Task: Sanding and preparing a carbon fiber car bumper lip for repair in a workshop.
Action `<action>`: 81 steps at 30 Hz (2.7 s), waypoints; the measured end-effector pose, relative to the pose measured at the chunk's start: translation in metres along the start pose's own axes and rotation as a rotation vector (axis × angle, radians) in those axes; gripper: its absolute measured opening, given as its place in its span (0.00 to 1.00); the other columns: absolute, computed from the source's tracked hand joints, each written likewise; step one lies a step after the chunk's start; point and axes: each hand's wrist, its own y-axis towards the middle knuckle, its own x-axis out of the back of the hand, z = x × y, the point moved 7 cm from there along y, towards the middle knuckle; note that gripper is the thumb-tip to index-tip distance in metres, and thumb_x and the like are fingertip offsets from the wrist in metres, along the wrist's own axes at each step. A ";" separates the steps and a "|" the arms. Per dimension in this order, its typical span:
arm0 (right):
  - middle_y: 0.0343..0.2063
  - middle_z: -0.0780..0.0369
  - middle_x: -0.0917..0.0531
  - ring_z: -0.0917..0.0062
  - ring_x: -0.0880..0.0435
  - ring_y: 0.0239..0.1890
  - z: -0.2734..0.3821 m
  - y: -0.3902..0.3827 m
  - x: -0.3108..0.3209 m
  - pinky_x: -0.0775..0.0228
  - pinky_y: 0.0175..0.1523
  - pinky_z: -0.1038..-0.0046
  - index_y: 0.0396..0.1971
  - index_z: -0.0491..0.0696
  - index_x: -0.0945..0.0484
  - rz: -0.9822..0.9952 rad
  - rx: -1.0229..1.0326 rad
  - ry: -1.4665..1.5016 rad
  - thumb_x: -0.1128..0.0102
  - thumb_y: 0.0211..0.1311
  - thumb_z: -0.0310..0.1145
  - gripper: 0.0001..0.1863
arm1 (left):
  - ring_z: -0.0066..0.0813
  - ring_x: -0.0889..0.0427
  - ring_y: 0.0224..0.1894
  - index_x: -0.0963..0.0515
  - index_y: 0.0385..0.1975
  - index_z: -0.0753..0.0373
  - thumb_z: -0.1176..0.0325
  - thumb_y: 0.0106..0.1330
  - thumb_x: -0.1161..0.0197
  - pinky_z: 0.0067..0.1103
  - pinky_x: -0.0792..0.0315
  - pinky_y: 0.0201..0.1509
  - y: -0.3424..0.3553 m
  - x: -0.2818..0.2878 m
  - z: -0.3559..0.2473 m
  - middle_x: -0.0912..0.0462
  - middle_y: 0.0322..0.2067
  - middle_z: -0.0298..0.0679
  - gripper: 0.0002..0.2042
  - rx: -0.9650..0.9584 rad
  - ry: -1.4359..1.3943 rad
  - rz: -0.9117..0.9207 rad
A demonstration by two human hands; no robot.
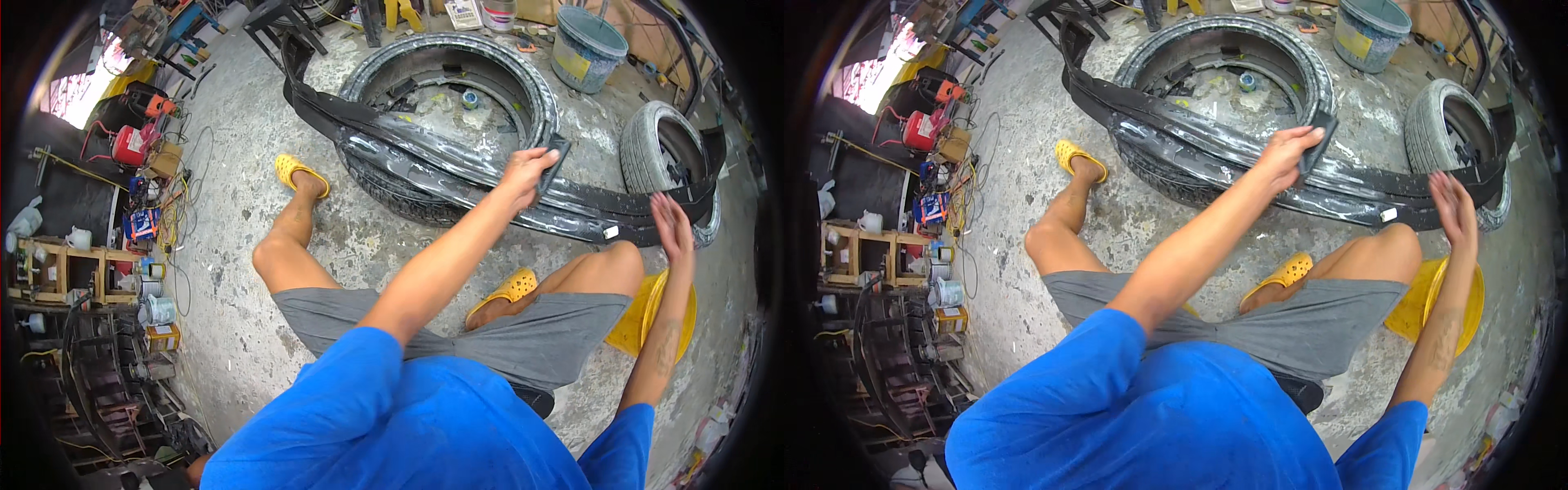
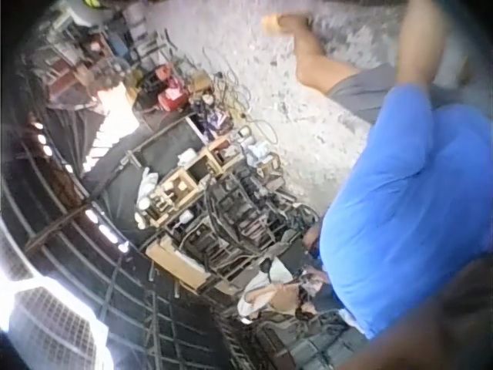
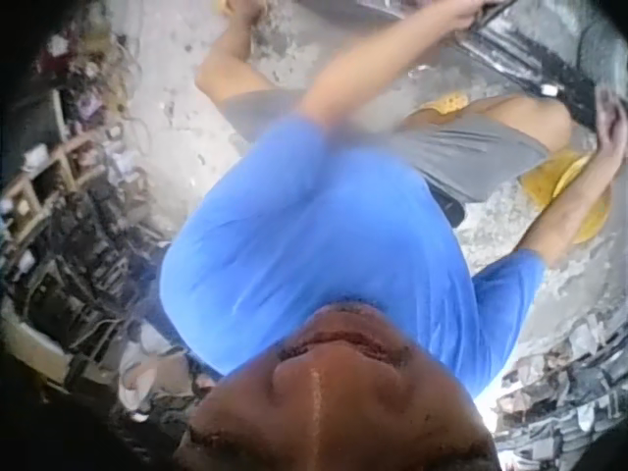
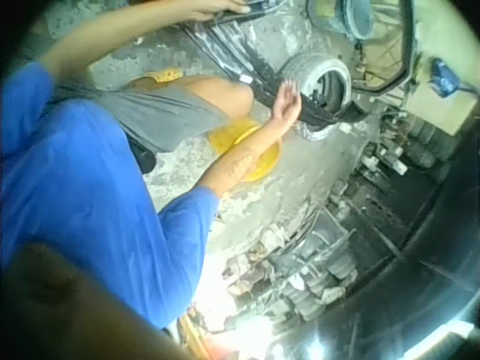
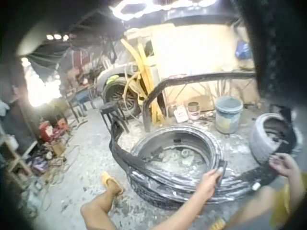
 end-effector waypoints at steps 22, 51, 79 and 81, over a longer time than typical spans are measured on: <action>0.66 0.47 0.24 0.53 0.25 0.66 -0.302 0.003 -0.364 0.35 0.71 0.54 0.78 0.49 0.36 0.562 0.688 -1.891 0.29 0.59 0.68 0.56 | 0.37 0.15 0.47 0.15 0.52 0.72 0.66 0.72 0.28 0.28 0.23 0.54 -0.219 0.264 -0.101 0.14 0.43 0.48 0.16 -0.324 1.035 -0.756; 0.57 0.52 0.20 0.57 0.21 0.56 -0.303 0.003 -0.374 0.34 0.62 0.58 0.81 0.59 0.38 0.562 0.775 -1.894 0.35 0.63 0.70 0.52 | 0.44 0.21 0.50 0.17 0.59 0.64 0.70 0.71 0.30 0.36 0.28 0.59 -0.123 0.298 -0.211 0.17 0.45 0.46 0.17 -0.619 1.456 -0.730; 0.60 0.51 0.20 0.56 0.20 0.59 -0.304 0.002 -0.375 0.32 0.64 0.57 0.81 0.60 0.39 0.549 0.696 -1.944 0.36 0.63 0.70 0.52 | 0.47 0.19 0.46 0.14 0.44 0.64 0.76 0.69 0.31 0.36 0.24 0.54 -0.125 0.280 -0.212 0.13 0.49 0.42 0.07 -0.845 1.711 -0.561; 0.59 0.51 0.20 0.56 0.20 0.59 -0.304 0.003 -0.375 0.32 0.64 0.57 0.81 0.60 0.39 0.549 0.686 -1.964 0.36 0.63 0.70 0.52 | 0.47 0.19 0.46 0.14 0.44 0.64 0.76 0.69 0.31 0.36 0.24 0.54 -0.124 0.281 -0.214 0.13 0.50 0.41 0.07 -0.807 1.695 -0.556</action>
